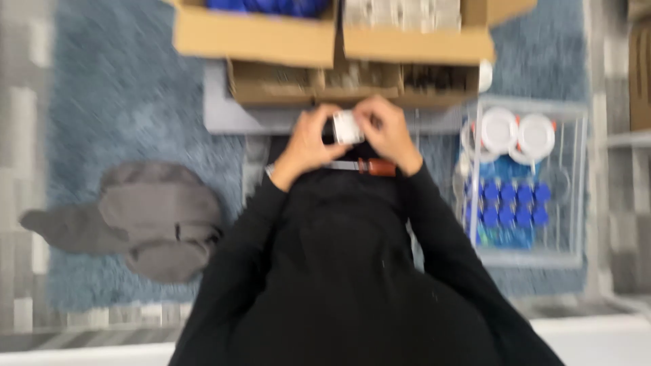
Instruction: Assembling or preparing small electrical components using a screwdriver while sitting on the floor.
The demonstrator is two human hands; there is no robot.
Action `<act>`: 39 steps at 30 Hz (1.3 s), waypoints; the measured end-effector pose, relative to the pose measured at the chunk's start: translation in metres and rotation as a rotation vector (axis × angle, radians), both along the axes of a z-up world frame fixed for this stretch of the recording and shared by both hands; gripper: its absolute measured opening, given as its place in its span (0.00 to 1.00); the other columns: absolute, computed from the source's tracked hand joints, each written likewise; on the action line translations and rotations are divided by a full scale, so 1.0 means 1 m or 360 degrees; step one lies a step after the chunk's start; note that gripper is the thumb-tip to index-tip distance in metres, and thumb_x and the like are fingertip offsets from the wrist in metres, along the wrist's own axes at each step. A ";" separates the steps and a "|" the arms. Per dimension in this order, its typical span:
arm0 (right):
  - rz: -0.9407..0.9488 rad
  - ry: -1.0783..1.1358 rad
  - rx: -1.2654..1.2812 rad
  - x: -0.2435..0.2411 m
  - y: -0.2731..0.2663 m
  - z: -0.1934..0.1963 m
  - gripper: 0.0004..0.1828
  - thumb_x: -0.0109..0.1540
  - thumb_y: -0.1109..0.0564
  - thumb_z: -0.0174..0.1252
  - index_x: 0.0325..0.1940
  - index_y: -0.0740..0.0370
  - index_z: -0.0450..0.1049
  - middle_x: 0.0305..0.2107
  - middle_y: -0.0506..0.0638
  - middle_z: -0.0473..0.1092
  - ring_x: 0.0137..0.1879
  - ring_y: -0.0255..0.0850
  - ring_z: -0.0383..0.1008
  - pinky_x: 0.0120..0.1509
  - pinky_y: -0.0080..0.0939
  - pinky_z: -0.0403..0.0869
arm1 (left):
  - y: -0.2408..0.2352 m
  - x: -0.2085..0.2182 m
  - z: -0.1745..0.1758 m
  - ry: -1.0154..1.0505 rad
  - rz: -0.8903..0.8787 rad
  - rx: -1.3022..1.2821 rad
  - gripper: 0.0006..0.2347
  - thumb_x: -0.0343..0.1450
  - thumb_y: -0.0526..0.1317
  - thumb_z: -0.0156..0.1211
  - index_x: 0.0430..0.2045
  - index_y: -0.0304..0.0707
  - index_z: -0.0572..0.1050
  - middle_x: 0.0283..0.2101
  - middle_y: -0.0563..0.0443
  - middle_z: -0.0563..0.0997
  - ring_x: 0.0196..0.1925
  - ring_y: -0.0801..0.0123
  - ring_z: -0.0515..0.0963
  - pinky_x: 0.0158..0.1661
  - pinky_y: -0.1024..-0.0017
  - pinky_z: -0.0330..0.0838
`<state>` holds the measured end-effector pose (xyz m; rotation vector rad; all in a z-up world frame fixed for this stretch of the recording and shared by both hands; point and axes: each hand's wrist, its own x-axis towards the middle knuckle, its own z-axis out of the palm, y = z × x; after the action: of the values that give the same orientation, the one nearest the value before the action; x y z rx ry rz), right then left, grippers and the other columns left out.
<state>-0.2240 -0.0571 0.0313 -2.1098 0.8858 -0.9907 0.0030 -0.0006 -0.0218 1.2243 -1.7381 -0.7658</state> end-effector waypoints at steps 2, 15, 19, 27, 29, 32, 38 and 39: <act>-0.0007 -0.0102 0.0061 -0.009 0.000 -0.009 0.07 0.69 0.67 0.66 0.51 0.62 0.82 0.33 0.56 0.75 0.34 0.47 0.76 0.37 0.44 0.75 | -0.002 0.000 0.000 -0.0078 0.0025 -0.0092 0.30 0.62 0.50 0.84 0.56 0.47 0.73 0.50 0.49 0.86 0.55 0.51 0.86 0.55 0.54 0.72; 0.0203 0.0000 0.0214 -0.013 0.015 0.021 0.09 0.65 0.75 0.63 0.48 0.72 0.81 0.43 0.54 0.76 0.37 0.38 0.69 0.42 0.34 0.70 | 0.003 -0.003 0.030 -0.0100 0.0010 -0.0137 0.26 0.64 0.39 0.79 0.56 0.36 0.73 0.54 0.46 0.85 0.54 0.54 0.83 0.58 0.63 0.67; 0.0227 0.0046 0.0192 -0.010 0.016 0.023 0.09 0.64 0.75 0.64 0.47 0.71 0.82 0.43 0.53 0.75 0.36 0.37 0.67 0.41 0.34 0.68 | 0.002 -0.003 0.029 -0.0098 0.0023 -0.0138 0.27 0.64 0.39 0.79 0.56 0.36 0.73 0.53 0.46 0.85 0.52 0.55 0.83 0.57 0.64 0.67; 0.0236 0.0092 0.0236 -0.011 0.015 0.022 0.08 0.64 0.74 0.64 0.45 0.71 0.82 0.43 0.51 0.74 0.35 0.36 0.65 0.40 0.34 0.66 | 0.002 -0.003 0.027 -0.0142 0.0031 -0.0173 0.27 0.64 0.39 0.79 0.56 0.35 0.73 0.53 0.45 0.85 0.51 0.54 0.83 0.56 0.64 0.68; 0.0228 0.0083 0.0213 -0.010 0.015 0.021 0.08 0.64 0.75 0.64 0.45 0.71 0.82 0.43 0.51 0.75 0.34 0.36 0.65 0.39 0.34 0.66 | 0.002 -0.003 0.027 -0.0156 0.0038 -0.0159 0.26 0.64 0.39 0.79 0.56 0.36 0.73 0.52 0.46 0.85 0.51 0.55 0.83 0.56 0.64 0.68; 0.0269 0.0094 0.0254 -0.014 0.013 0.021 0.07 0.64 0.74 0.64 0.45 0.70 0.83 0.44 0.51 0.75 0.34 0.36 0.65 0.38 0.34 0.66 | 0.003 -0.003 0.028 -0.0150 0.0034 -0.0160 0.27 0.64 0.39 0.79 0.56 0.36 0.73 0.53 0.45 0.85 0.50 0.54 0.83 0.56 0.64 0.67; 0.0269 0.0113 0.0224 -0.015 0.011 0.018 0.08 0.64 0.73 0.66 0.45 0.69 0.83 0.44 0.51 0.76 0.33 0.36 0.66 0.37 0.34 0.66 | 0.003 -0.003 0.029 -0.0148 0.0035 -0.0139 0.26 0.64 0.39 0.79 0.56 0.36 0.73 0.54 0.47 0.85 0.52 0.56 0.83 0.56 0.65 0.67; 0.0269 0.0112 0.0224 -0.014 0.011 0.016 0.08 0.64 0.73 0.66 0.45 0.69 0.83 0.44 0.51 0.76 0.33 0.36 0.66 0.37 0.34 0.66 | 0.003 -0.003 0.029 -0.0149 0.0035 -0.0140 0.26 0.64 0.39 0.79 0.56 0.36 0.73 0.54 0.47 0.85 0.52 0.56 0.83 0.56 0.65 0.67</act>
<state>-0.2379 -0.0457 0.0476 -2.0716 0.7731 -0.7503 0.0000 0.0029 0.0076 1.2346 -1.8115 -0.6215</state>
